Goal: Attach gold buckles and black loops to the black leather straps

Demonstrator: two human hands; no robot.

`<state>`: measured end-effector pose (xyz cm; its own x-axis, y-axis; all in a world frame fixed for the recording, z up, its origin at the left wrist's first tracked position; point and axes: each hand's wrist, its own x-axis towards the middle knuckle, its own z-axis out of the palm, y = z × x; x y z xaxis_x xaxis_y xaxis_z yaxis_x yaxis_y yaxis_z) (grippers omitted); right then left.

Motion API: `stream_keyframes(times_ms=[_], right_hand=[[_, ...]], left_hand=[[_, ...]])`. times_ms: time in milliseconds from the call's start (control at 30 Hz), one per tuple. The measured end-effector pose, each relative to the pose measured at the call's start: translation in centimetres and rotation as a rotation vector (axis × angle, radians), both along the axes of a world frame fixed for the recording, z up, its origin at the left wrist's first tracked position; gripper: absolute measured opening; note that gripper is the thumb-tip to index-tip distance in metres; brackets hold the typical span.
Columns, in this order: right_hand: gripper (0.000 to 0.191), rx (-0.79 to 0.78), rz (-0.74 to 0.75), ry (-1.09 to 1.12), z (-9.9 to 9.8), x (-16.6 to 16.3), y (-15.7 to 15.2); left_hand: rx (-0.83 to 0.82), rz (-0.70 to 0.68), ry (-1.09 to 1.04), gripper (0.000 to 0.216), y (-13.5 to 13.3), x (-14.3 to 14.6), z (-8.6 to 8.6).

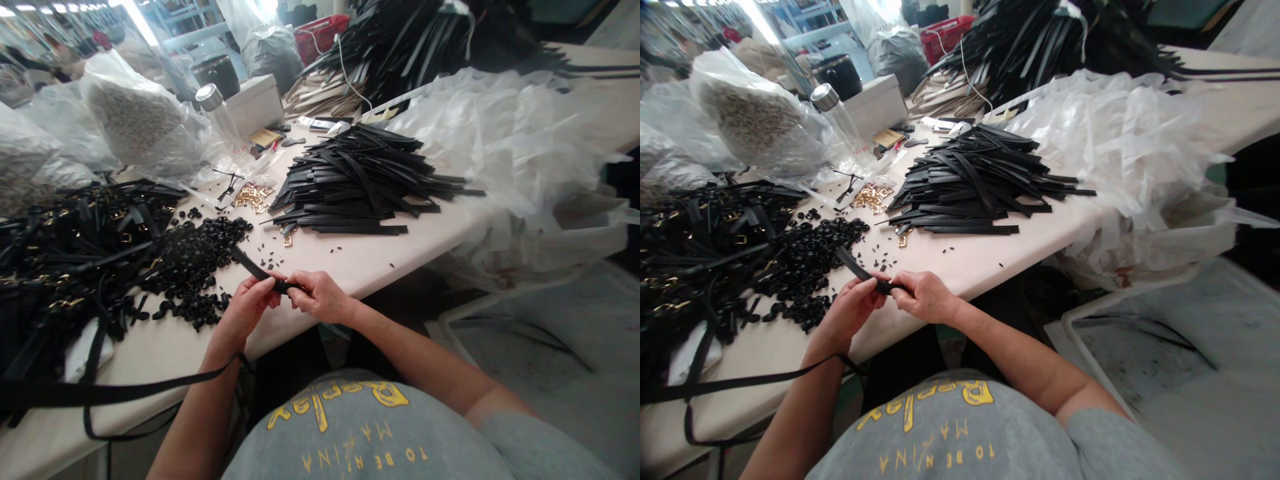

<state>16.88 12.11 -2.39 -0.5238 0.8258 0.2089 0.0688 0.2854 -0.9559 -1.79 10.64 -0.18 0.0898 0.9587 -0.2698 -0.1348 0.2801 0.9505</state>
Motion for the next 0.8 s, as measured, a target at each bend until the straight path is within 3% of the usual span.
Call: stream_keyframes(times_ms=[100, 200, 400, 500, 800], right_hand=[[0.023, 0.002, 0.057, 0.005, 0.3, 0.2, 0.1], [0.017, -0.02, 0.034, -0.01, 0.5, 0.3, 0.0], [0.014, -0.175, 0.084, 0.071, 0.1, 0.3, 0.1], [0.014, -0.181, 0.078, 0.096, 0.0, 0.3, 0.3], [0.013, -0.19, 0.066, 0.122, 0.1, 0.1, 0.4]], left_hand=[[0.085, -0.132, 0.205, 0.025, 0.0, -0.7, 0.7], [0.097, -0.186, 0.242, 0.025, 0.0, -0.9, 1.2], [-0.013, -0.031, -0.078, 0.025, -0.6, 0.8, 0.2], [-0.077, 0.038, -0.197, 0.029, -0.8, 1.4, -0.3], [-0.046, 0.017, -0.245, 0.029, -0.9, 1.1, -0.6]])
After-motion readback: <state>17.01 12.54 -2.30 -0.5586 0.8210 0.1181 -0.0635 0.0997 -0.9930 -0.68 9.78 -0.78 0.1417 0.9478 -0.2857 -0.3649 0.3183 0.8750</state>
